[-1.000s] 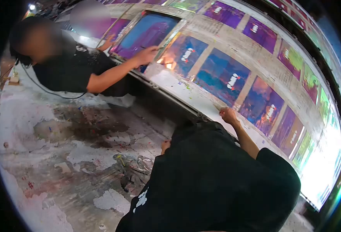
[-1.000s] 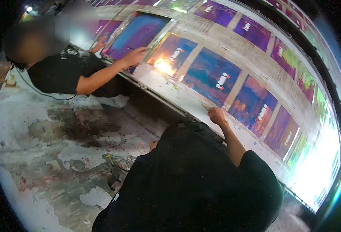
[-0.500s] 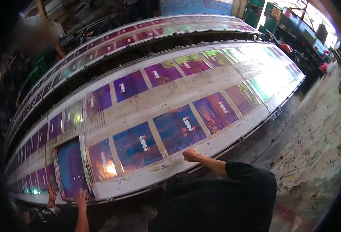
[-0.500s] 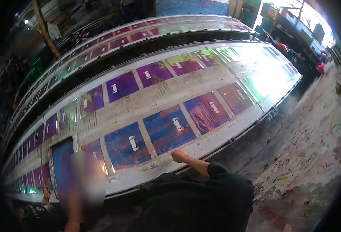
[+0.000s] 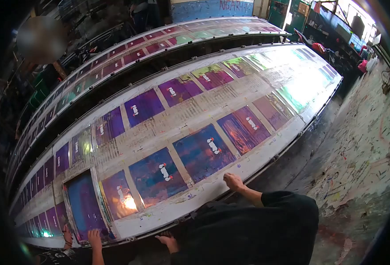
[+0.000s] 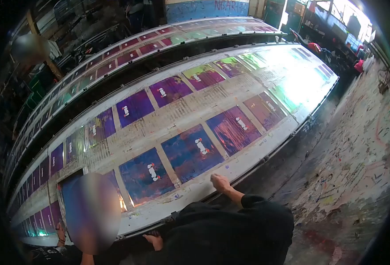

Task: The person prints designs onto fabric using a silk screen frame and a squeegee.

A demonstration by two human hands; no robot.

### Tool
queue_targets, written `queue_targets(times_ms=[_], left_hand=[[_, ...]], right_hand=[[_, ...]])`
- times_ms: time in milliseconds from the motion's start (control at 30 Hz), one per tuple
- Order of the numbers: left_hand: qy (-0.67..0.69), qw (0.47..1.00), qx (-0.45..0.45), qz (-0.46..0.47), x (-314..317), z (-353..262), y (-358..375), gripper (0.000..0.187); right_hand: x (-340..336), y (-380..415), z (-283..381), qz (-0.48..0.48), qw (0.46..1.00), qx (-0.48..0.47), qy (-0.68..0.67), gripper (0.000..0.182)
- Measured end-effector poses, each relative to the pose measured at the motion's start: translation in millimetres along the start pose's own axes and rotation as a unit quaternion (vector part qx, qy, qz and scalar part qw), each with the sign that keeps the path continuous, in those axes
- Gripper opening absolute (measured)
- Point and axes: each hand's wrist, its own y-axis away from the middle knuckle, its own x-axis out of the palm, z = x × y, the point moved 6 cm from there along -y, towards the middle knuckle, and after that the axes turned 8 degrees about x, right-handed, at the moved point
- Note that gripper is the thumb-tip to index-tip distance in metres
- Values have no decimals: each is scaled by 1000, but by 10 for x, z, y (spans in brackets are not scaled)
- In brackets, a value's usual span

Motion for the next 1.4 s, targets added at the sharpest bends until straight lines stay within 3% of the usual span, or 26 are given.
queue_targets(times_ms=[33, 67, 100, 167, 600, 700, 767, 800, 867, 933, 967, 1033, 1067, 1133, 1167, 1233, 1267, 1400], left_hand=[[170, 982, -66, -55, 371, 457, 339, 38], [250, 958, -96, -102, 545, 687, 511, 46], [283, 942, -105, -147, 707, 839, 693, 55], [279, 937, -123, -169, 669, 1055, 555, 52], [173, 977, -87, -85, 739, 982, 258, 39], [94, 993, -56, -49, 776, 749, 166, 36], [-43, 998, 35, -30, 464, 240, -185, 35], [-165, 979, 118, -26, 140, -297, -498, 34], [-463, 833, 300, -41, -801, -1672, -1116, 33], [-631, 678, 374, -41, -1537, -2770, -1392, 33], [-649, 655, 386, -28, -1709, -2960, -1406, 32], [-597, 695, 399, 43, -1823, -2932, -1324, 32], [-531, 741, 398, 99, -1818, -2870, -1292, 31], [-256, 866, 337, 266, -1731, -2690, -1237, 31], [-99, 898, 259, 341, -1619, -2589, -1181, 31], [71, 914, 126, 380, -1291, -2478, -1015, 30], [236, 885, -13, 401, -995, -2455, -827, 31], [218, 850, -61, 476, -229, -2190, -866, 33]], right_hand=[[-67, 11, -42, -46, 998, 38, -11, 15], [-104, 27, -44, -61, 997, 42, -6, 14], [-110, 32, -47, -62, 997, 45, -3, 14], [-124, 46, 30, -79, 997, 6, 12, 14], [-155, 70, 68, -101, 994, -1, 28, 10], [-168, 57, 86, -106, 994, 9, 15, 9], [-183, 64, 65, -124, 992, 25, 8, 10], [-180, 63, 66, -125, 992, 26, 8, 10], [-194, 63, 51, -135, 990, 51, 8, 13], [-201, 59, 58, -133, 990, 50, 10, 15], [-200, 53, 62, -131, 990, 49, 12, 16], [-202, 58, 68, -127, 990, 53, 8, 18], [-197, 58, 61, -123, 991, 58, 4, 20], [-192, 49, 63, -121, 991, 55, 9, 21], [-190, 43, 62, -120, 991, 52, 13, 23], [-165, 29, 24, -109, 992, 57, 14, 22], [-149, 21, 7, -98, 993, 63, 16, 22], [-164, 28, 38, -82, 994, 74, 27, 22]])
